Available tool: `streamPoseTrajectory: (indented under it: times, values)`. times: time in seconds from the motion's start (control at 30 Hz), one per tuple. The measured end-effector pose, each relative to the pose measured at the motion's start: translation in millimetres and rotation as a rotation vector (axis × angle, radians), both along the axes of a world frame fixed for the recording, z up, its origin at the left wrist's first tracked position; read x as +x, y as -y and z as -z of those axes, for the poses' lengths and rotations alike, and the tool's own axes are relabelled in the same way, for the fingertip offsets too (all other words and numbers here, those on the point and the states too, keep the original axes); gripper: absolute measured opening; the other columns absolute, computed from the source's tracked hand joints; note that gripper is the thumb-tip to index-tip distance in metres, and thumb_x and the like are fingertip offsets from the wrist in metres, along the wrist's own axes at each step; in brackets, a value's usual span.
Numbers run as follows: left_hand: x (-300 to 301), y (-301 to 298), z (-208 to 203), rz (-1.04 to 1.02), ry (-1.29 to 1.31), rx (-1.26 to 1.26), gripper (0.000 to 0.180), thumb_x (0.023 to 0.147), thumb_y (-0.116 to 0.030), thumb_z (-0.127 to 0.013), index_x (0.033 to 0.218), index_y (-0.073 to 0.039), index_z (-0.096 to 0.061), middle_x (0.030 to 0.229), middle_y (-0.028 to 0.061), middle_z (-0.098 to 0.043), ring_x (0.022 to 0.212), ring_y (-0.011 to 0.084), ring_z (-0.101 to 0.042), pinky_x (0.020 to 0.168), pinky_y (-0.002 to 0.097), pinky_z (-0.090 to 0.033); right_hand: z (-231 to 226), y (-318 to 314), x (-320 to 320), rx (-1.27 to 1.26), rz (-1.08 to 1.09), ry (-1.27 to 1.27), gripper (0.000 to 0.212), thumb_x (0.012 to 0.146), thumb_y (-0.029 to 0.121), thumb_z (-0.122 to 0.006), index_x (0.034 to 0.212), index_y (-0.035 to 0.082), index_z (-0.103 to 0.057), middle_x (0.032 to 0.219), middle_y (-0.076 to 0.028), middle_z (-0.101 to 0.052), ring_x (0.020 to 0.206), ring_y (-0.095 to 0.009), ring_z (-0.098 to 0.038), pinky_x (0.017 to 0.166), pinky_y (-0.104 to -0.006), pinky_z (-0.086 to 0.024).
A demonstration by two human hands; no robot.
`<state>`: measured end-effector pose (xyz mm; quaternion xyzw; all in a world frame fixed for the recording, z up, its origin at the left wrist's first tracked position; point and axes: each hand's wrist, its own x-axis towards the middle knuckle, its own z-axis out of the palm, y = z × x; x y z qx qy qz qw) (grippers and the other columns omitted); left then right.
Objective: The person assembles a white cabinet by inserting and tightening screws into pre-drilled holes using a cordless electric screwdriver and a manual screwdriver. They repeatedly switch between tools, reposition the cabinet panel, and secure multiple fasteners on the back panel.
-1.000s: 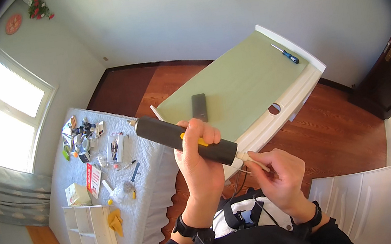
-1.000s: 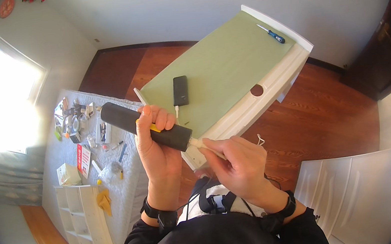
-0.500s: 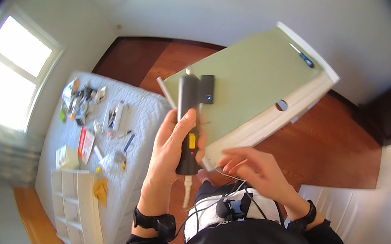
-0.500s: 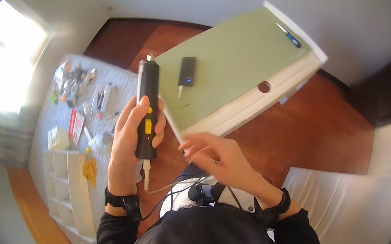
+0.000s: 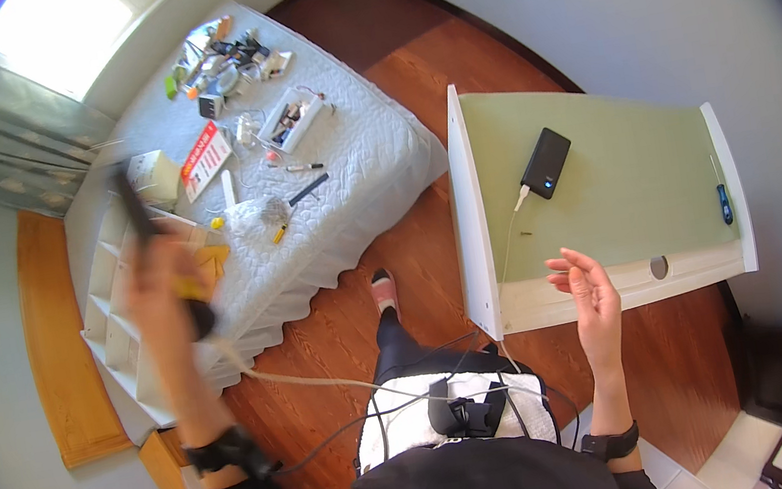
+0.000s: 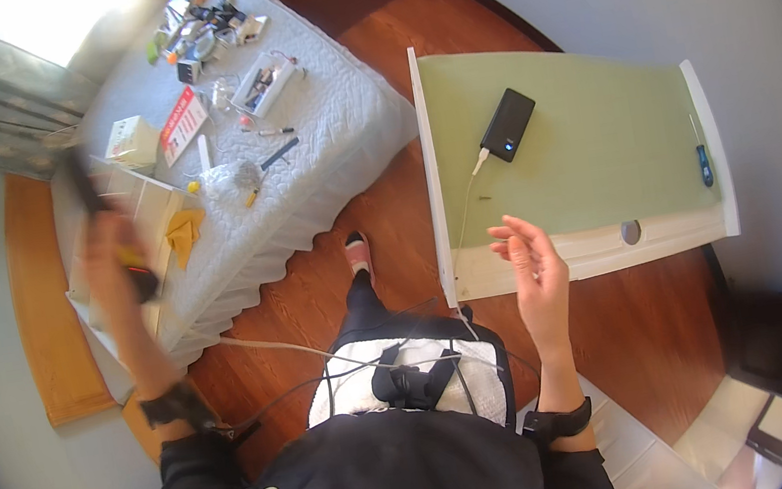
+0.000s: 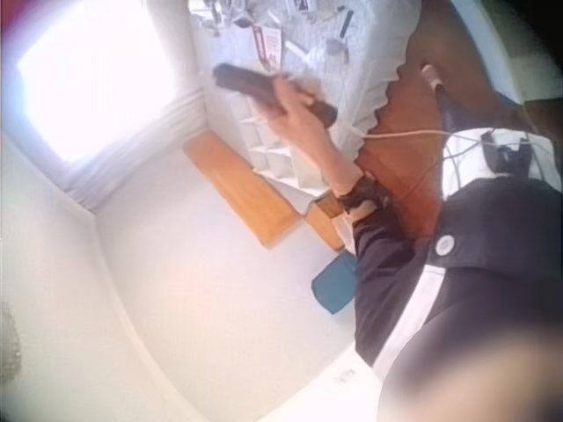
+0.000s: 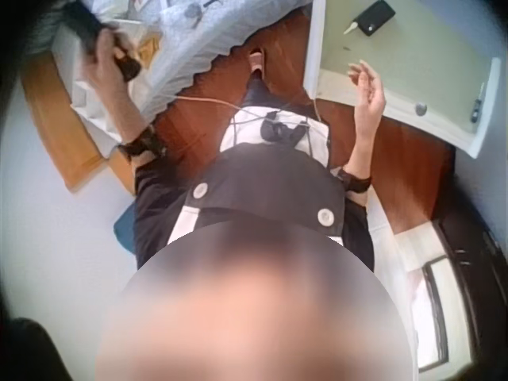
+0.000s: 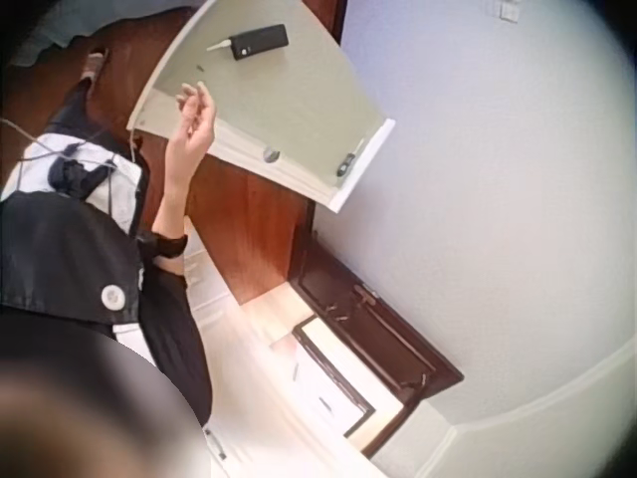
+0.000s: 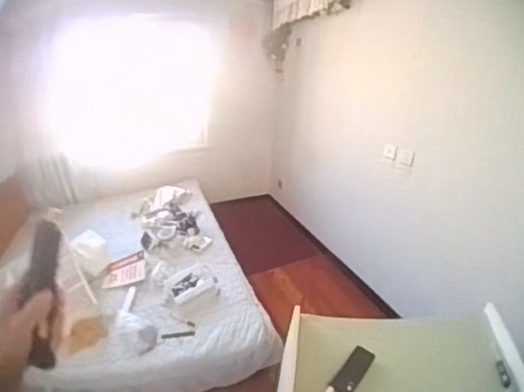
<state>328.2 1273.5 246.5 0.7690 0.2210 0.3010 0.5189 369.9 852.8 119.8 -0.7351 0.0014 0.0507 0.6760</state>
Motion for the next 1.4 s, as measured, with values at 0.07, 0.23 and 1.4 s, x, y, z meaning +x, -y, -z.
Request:
streamPoseTrajectory:
  times: [0.07,0.23,1.4]
  values:
    - [8.7,-96.0,-29.6,-0.210,0.280,-0.001,0.024,0.091,-0.025,-0.066,0.098,-0.002,-0.064,0.075,0.0009,-0.058,0.058,0.0076,-0.051,0.053,0.0204,-0.041,34.1,-3.9,3.3,0.033,0.060,-0.050,0.025,0.101,0.016,-0.051,0.117,0.000,-0.060,0.107,-0.009,-0.068,0.096,-0.016,-0.064,0.088,-0.0299,-0.051]
    - [43.3,-274.1,-40.1,-0.329,0.428,0.264,0.018,0.091,-0.008,-0.062,0.095,0.009,-0.059,0.085,0.0133,-0.059,0.069,0.0171,-0.055,0.060,0.0266,-0.049,124.0,-27.7,-33.9,-0.390,0.257,-0.378,0.023,0.097,0.018,-0.057,0.111,0.000,-0.062,0.106,-0.009,-0.068,0.096,-0.017,-0.064,0.086,-0.0300,-0.051]
    - [273.0,30.8,319.8,1.244,-0.642,-0.220,0.062,0.087,-0.024,-0.068,0.140,-0.007,-0.041,0.087,0.0174,-0.066,0.069,0.0308,-0.068,0.067,0.0348,-0.054,152.3,-152.0,217.6,-0.936,0.022,-0.043,0.034,0.097,0.014,-0.050,0.124,-0.006,-0.053,0.125,-0.019,-0.054,0.112,-0.033,-0.054,0.094,-0.0386,-0.043]
